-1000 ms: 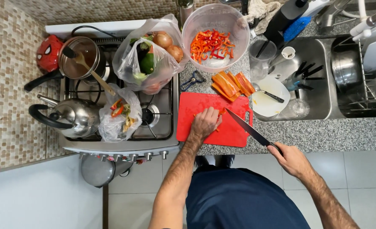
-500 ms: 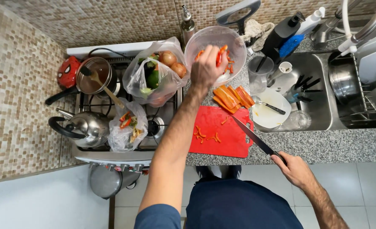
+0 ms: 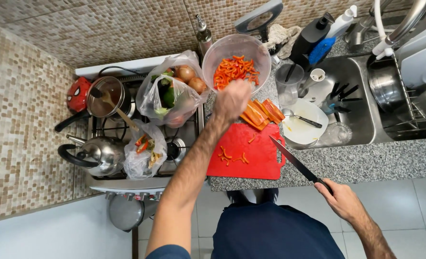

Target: Cutting red bell peppers into strips on a cutting board and placing them into a plastic bowl.

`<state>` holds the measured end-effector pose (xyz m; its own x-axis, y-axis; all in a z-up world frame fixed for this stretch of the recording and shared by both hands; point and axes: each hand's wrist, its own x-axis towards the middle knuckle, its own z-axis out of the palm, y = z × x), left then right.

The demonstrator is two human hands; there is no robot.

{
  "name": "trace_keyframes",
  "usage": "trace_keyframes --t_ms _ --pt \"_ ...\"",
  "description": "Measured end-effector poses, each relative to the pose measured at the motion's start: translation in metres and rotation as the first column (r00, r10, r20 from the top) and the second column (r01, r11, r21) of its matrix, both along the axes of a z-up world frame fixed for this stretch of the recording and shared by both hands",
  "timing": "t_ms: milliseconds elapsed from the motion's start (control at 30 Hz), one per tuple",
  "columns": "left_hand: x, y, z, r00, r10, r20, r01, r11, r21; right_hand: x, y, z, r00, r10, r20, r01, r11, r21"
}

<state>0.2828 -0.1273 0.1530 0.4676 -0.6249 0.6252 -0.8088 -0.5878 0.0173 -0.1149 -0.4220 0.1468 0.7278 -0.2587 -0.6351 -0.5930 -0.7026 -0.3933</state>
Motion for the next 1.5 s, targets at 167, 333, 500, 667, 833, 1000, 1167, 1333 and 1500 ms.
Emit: trace_keyframes --t_ms 167,333,500,667,833,1000,1167,1333,1500 --pt "-0.064 0.035 -0.060 0.885 0.001 -0.465 0.081 0.984 0.156 -0.004 -0.008 -0.002 0.997 -0.071 0.035 0.071 0.997 0.005" --pt "-0.111 0.086 -0.085 0.689 0.176 -0.703 -0.102 0.984 0.147 -0.009 0.001 0.001 0.990 -0.113 0.081 0.111 0.993 0.028" --pt "-0.181 0.125 -0.073 0.564 0.343 -0.751 -0.040 0.920 0.390 0.010 0.029 -0.004 0.999 0.047 -0.001 -0.047 0.999 0.008" --pt "-0.185 0.126 -0.138 0.603 0.225 -0.765 -0.059 0.969 0.239 0.042 0.044 0.004 0.990 0.142 0.013 -0.143 0.985 0.096" --pt "-0.177 0.110 -0.188 0.606 0.107 -0.788 0.009 0.990 0.141 0.047 0.041 -0.013 0.979 0.203 0.031 -0.205 0.973 0.107" --pt "-0.175 0.096 -0.130 0.586 0.043 -0.809 0.054 0.994 0.093 0.044 0.041 0.005 0.979 0.204 0.026 -0.206 0.969 0.137" --pt "-0.188 0.100 -0.117 0.602 0.215 -0.769 -0.079 0.975 0.210 0.035 0.038 -0.045 0.980 0.194 0.046 -0.200 0.962 0.184" --pt "-0.198 0.085 -0.136 0.513 0.189 -0.838 -0.111 0.982 0.153 0.031 0.067 -0.084 0.990 0.124 0.064 -0.138 0.936 0.324" --pt "-0.200 0.078 -0.124 0.554 0.149 -0.819 -0.127 0.987 0.094 0.024 0.088 -0.102 0.994 0.096 0.057 -0.111 0.900 0.421"
